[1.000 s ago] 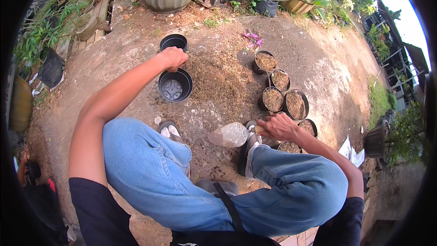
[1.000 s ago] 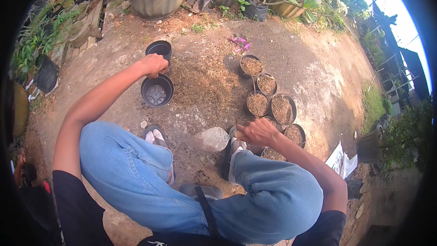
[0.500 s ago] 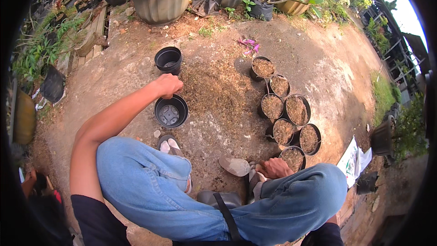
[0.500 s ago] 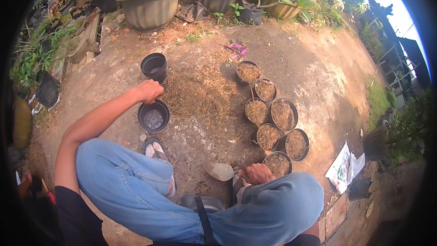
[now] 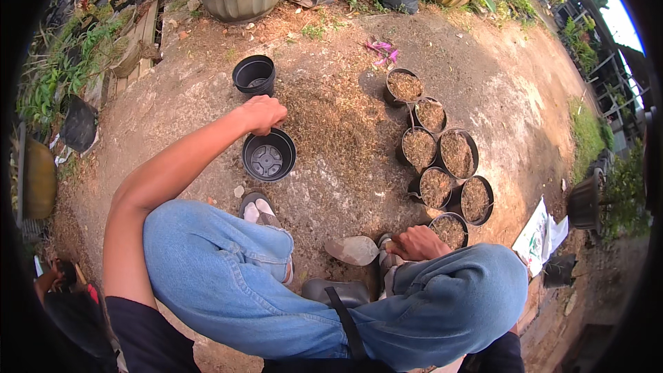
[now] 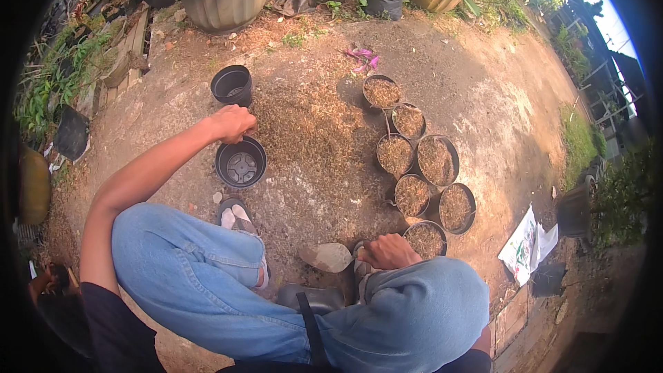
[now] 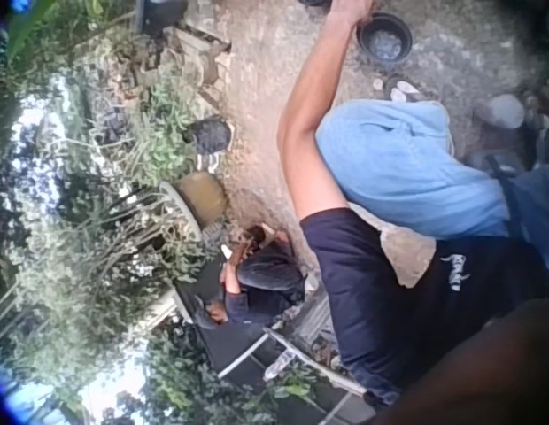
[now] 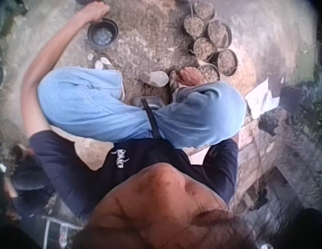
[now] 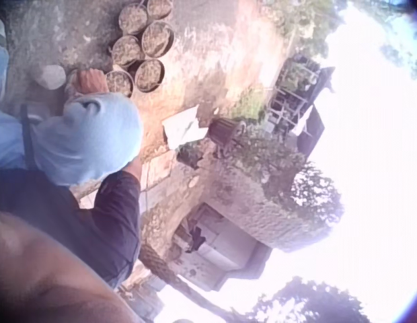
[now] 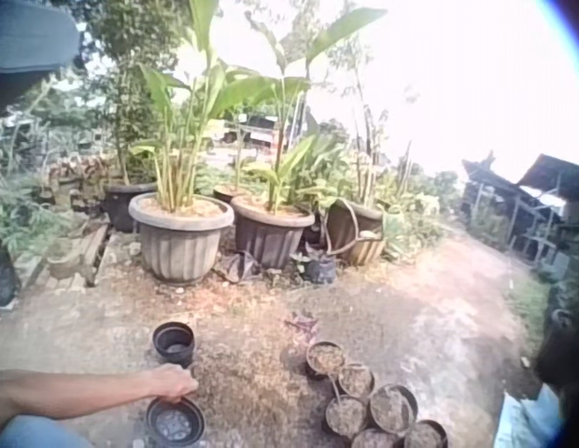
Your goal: The person scoops soil from a pile on the ground using a small trowel and fills several black plastic pots. The person places the filled pots in a row and continues the process for multiple containers.
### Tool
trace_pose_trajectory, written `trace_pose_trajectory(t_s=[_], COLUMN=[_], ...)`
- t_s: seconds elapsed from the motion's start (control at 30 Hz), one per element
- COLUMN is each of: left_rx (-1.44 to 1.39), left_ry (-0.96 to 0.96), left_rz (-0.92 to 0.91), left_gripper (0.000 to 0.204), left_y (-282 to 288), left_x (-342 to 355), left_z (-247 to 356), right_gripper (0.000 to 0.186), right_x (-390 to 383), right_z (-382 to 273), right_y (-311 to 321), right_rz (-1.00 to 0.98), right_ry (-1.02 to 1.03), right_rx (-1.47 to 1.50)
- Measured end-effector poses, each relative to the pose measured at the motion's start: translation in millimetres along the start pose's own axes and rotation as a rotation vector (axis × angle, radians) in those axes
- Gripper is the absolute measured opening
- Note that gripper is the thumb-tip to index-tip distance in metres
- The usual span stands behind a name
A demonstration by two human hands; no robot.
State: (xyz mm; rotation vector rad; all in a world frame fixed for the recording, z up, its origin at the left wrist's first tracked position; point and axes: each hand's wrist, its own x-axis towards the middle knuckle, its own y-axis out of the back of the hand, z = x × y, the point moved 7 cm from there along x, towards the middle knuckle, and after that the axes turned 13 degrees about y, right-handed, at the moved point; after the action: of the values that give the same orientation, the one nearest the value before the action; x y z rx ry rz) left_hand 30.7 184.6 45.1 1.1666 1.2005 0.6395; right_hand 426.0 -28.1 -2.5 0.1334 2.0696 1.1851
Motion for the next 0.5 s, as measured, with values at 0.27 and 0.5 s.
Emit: trace_pose_trajectory(t_s=[0.27,0.5], left_rx=[-0.041,0.013], left_ry=[-0.015,0.033], left_rz=[0.035,-0.015], left_gripper=[0.016,0.018], left_y=[5,0], left_x=[-7,-10], left_z=[-2,-6], right_gripper=[0.057,0.049], right_x=[54,35], right_z=[59,35], right_y=[41,37], right_rz=[0.128,0.303], right_ry=[-0.026,-0.161], right_rx=[-0.230,0.091])
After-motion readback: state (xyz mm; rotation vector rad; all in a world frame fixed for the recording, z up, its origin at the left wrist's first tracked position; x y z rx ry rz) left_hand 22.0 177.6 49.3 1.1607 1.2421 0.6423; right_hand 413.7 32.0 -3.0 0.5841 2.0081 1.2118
